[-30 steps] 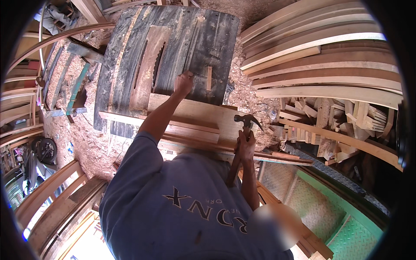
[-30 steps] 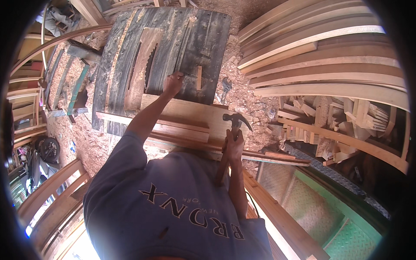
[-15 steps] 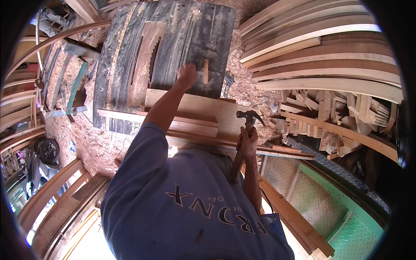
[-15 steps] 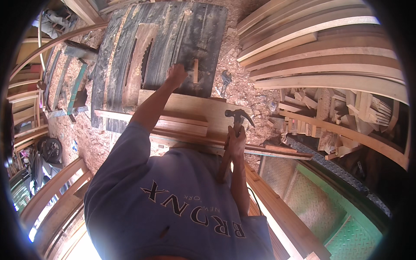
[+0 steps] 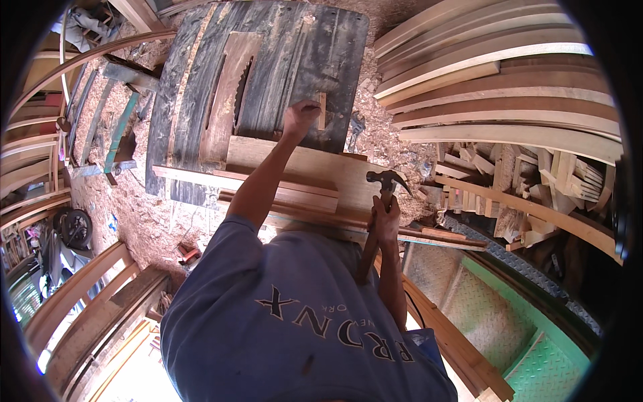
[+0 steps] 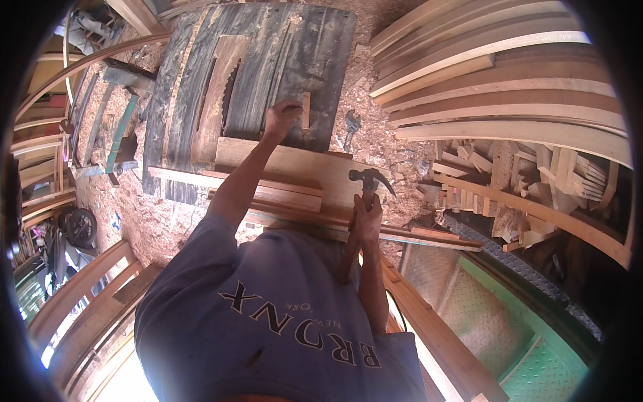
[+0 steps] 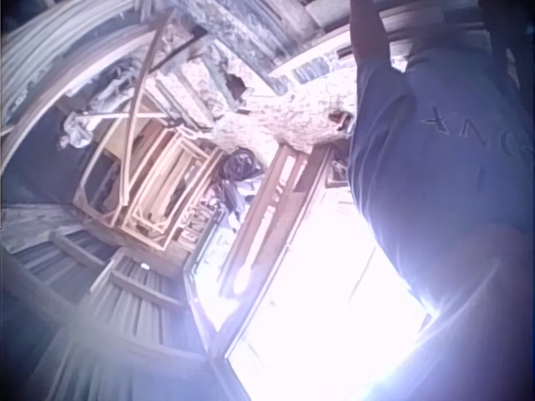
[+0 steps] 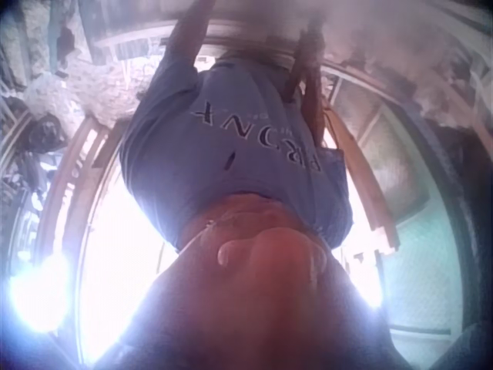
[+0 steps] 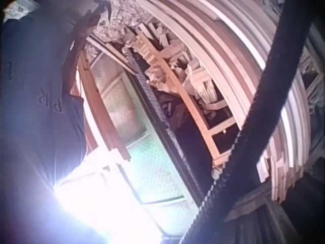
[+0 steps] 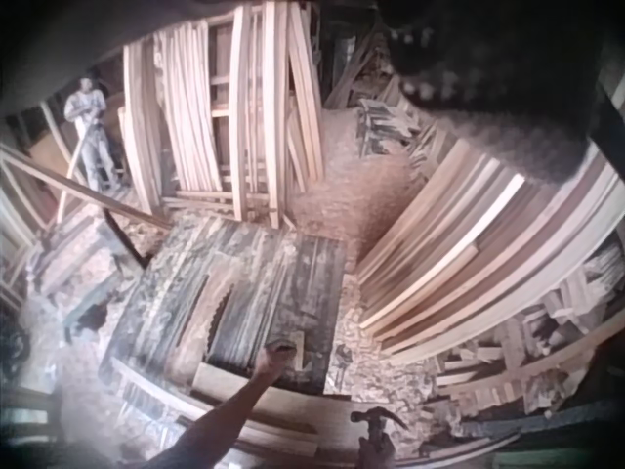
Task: The person assembles small wooden pieces on a workbench, using a hammer to tap them into place. They handle several pieces, aligning and securing them together.
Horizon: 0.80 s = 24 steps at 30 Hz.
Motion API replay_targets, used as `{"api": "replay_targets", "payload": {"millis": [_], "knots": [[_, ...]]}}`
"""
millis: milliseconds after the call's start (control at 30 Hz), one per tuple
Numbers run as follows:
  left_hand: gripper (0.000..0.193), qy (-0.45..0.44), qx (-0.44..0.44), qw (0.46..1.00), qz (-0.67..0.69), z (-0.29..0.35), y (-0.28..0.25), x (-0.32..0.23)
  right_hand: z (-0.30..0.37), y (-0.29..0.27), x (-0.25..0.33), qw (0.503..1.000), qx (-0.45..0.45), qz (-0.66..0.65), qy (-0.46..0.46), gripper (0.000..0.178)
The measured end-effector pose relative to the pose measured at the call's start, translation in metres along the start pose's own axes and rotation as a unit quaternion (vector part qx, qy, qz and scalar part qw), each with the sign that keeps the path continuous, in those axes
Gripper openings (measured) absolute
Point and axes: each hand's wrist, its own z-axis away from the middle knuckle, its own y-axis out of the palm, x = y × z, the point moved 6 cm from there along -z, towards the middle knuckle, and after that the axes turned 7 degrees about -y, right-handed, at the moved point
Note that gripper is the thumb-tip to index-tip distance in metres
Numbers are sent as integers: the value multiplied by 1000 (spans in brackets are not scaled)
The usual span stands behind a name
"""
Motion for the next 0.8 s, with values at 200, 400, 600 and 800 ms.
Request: {"api": "replay_targets", "payload": {"millis": [200,400,600,800], "knots": [[19,112,29,990,-81,2,10,-8,1,4,0,1000,8,19,13,18],[14,147,17,981,-124,2,11,-1,2,5,1,1000,4,24,-11,19],[12,159,33,971,-177,5,16,-4,7,8,3,1000,10,17,21,19],[9,187,-22,966,-178,5,12,-4,10,11,8,1000,14,4,21,25]]}}
